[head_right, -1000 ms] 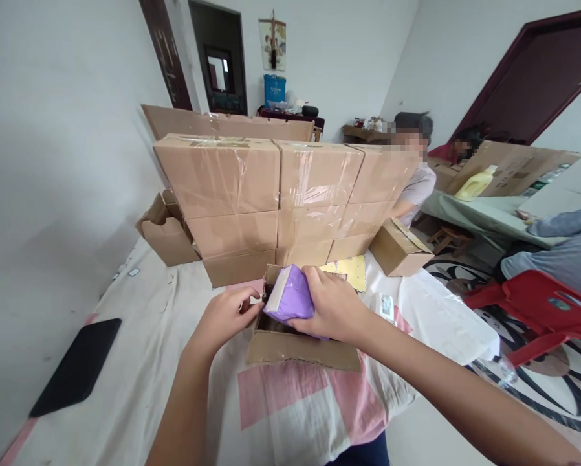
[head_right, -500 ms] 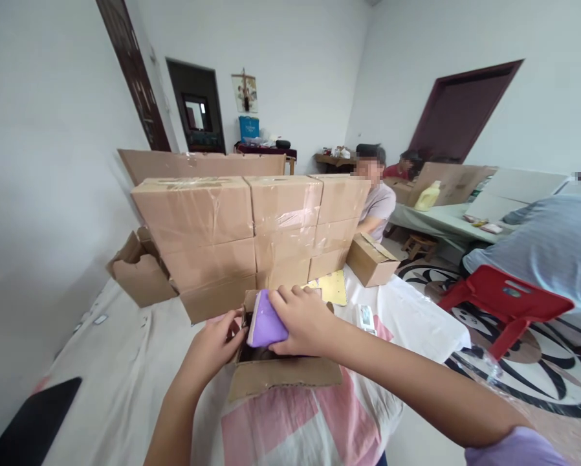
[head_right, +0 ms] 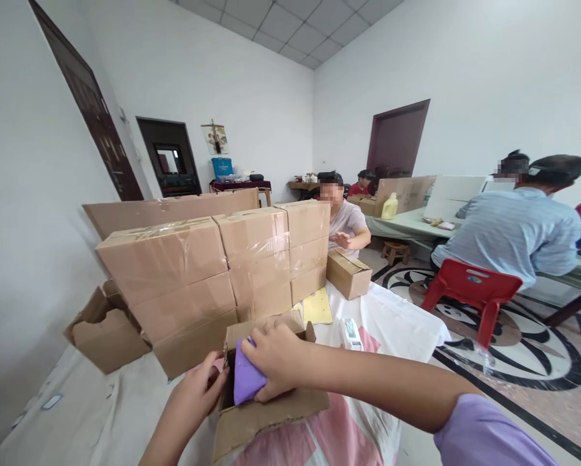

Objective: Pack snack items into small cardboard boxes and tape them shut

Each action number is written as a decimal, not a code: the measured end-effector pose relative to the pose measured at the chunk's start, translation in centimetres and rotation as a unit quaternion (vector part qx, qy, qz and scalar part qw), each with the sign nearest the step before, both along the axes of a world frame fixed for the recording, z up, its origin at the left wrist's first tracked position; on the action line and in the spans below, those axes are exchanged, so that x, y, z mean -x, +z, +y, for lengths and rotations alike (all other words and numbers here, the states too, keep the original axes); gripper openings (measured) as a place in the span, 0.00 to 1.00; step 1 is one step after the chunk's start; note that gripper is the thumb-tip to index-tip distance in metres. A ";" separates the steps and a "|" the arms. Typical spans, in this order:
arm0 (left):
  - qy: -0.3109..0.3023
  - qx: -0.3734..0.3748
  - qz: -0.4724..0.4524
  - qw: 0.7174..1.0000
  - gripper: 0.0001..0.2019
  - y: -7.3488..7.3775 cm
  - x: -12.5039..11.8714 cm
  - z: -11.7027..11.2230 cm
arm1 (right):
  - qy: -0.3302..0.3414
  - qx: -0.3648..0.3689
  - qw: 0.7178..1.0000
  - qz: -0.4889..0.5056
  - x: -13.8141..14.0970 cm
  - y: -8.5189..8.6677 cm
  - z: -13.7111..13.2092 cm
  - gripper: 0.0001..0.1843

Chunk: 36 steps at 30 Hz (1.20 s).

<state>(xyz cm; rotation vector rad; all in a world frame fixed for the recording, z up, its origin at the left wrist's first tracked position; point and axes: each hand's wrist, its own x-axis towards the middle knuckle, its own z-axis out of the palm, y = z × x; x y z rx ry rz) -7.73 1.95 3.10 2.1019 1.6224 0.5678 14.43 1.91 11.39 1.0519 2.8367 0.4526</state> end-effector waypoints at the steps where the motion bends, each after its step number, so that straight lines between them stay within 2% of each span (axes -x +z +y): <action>1: 0.000 0.006 0.000 1.000 0.17 -0.1 -0.1 0.0 | 0.014 0.000 1.000 0.001 -0.1 -0.1 0.0 0.45; 5: 0.009 0.031 0.003 0.999 0.18 -0.4 -0.2 0.2 | 0.050 0.001 0.999 0.010 -0.3 -0.5 -0.1 0.43; 12: 0.004 0.024 0.057 0.998 0.15 -1.3 0.0 0.9 | 0.008 0.048 0.999 0.015 -0.2 -2.3 0.5 0.41; 16: 0.004 0.028 0.081 0.996 0.13 -1.3 -0.1 0.9 | 0.020 0.055 0.998 0.002 0.0 -3.9 1.2 0.39; 24: 0.007 0.029 0.077 0.997 0.15 -1.5 0.0 0.9 | 0.074 0.069 0.994 -0.038 0.6 -7.2 2.3 0.28; 26: 0.010 0.031 0.082 0.996 0.16 -1.6 0.0 0.9 | 0.077 0.071 0.994 -0.042 0.7 -8.4 2.6 0.22; 31: 0.014 0.036 0.083 0.996 0.19 -1.3 -0.1 0.8 | 0.059 0.074 0.995 0.022 1.0 -11.2 3.3 0.10; 33: 0.017 0.036 0.086 0.996 0.19 -0.9 -0.2 0.6 | 0.026 0.102 0.993 0.058 0.9 -10.7 3.7 0.05; 34: 0.020 0.037 0.093 0.995 0.19 -0.6 -0.3 0.5 | 0.017 0.124 0.989 0.076 0.6 -9.8 3.8 0.04; 36: 0.035 0.043 0.121 0.991 0.18 0.0 -0.4 -0.1 | 0.039 0.182 0.974 0.129 -0.5 -7.0 3.6 0.09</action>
